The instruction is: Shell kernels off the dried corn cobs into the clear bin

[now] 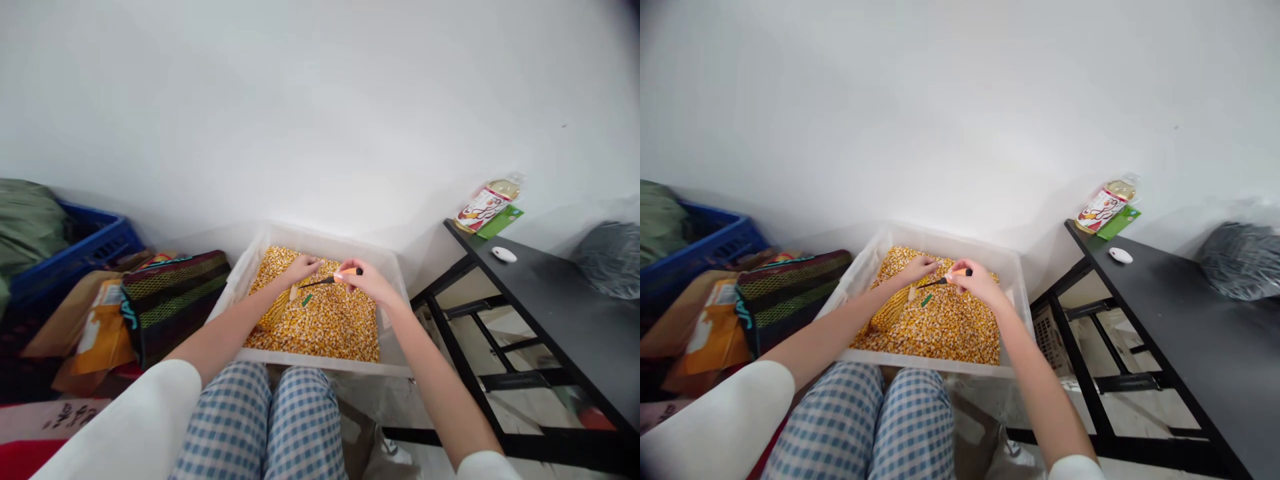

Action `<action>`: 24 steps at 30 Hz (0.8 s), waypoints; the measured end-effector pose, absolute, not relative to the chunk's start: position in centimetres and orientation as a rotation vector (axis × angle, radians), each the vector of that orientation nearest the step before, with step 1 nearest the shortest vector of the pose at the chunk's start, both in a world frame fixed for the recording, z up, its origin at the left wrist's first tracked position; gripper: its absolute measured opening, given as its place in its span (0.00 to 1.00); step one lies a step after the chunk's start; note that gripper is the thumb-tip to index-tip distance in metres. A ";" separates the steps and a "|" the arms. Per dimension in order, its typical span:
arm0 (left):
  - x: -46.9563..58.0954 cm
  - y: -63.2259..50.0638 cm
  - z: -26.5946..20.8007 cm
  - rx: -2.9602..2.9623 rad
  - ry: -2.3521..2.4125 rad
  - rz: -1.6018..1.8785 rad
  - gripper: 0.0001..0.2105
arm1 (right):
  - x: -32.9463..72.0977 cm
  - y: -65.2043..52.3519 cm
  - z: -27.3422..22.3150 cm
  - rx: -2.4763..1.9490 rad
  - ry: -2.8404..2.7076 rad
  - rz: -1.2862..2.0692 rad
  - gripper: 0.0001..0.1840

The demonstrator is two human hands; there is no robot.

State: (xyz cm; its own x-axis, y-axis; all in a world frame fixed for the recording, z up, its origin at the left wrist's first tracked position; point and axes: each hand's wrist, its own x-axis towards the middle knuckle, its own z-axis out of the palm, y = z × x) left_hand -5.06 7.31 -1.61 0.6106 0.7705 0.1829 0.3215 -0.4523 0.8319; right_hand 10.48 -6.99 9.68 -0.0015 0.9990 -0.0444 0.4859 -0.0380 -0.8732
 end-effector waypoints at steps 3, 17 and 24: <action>-5.5 7.9 -1.5 1.679 0.843 0.741 0.20 | 9.0 -5.6 7.4 -1.421 -1.275 0.766 0.19; -5.9 9.1 0.1 1.709 0.896 0.847 0.21 | 4.2 -0.1 6.6 -1.324 -1.385 0.357 0.14; -6.5 10.8 -0.9 1.759 0.752 0.809 0.17 | 3.6 0.0 8.1 -1.238 -1.380 0.228 0.14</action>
